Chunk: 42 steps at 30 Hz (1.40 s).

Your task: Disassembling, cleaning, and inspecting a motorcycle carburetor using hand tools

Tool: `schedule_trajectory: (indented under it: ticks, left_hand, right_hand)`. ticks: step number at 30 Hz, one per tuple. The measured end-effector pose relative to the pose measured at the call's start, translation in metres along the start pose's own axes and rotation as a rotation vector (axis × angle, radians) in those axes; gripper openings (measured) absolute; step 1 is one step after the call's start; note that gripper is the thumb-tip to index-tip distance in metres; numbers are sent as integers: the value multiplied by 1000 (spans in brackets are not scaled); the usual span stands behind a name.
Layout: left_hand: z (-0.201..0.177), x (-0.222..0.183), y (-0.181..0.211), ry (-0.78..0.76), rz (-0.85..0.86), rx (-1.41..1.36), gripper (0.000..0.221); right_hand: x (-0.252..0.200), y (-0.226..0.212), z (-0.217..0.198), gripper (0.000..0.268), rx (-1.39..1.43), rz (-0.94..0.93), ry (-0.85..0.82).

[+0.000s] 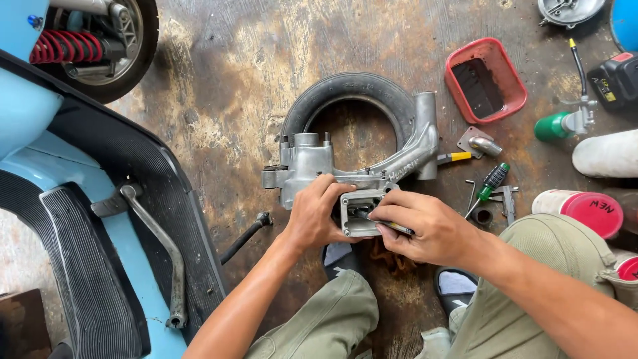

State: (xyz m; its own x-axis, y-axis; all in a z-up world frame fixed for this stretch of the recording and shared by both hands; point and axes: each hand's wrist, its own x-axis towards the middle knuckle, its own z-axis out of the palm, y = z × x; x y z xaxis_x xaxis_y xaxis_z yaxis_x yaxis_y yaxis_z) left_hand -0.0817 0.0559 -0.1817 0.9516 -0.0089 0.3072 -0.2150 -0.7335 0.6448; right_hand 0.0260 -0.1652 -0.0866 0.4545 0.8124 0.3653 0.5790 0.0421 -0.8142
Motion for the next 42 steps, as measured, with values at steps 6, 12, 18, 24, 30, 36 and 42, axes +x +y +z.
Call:
schedule_trajectory:
  ticks: [6,12,18,24,30,36,42]
  left_hand:
    - [-6,4,7,21,24,-21,79]
    - [-7,8,7,24,29,-26,79]
    - [-5,7,6,24,26,-23,78]
    - [-7,6,8,21,32,-43,77]
    - [-4,5,7,17,31,-10,79]
    - [-7,6,9,11,20,-12,79]
    - [-5,7,9,16,12,-17,78]
  right_hand:
    - [2,-6,0,12,-205,-116,-39]
    - [1,-4,-1,16,-250,-154,-60]
    - [2,-1,-7,16,-232,-126,-76]
    - [0,0,-7,15,-216,-111,-74]
    - [0,-2,-5,17,-260,-161,-90]
    - [1,-1,-3,17,-281,-179,-109]
    - [8,-13,-4,13,-366,-229,-119]
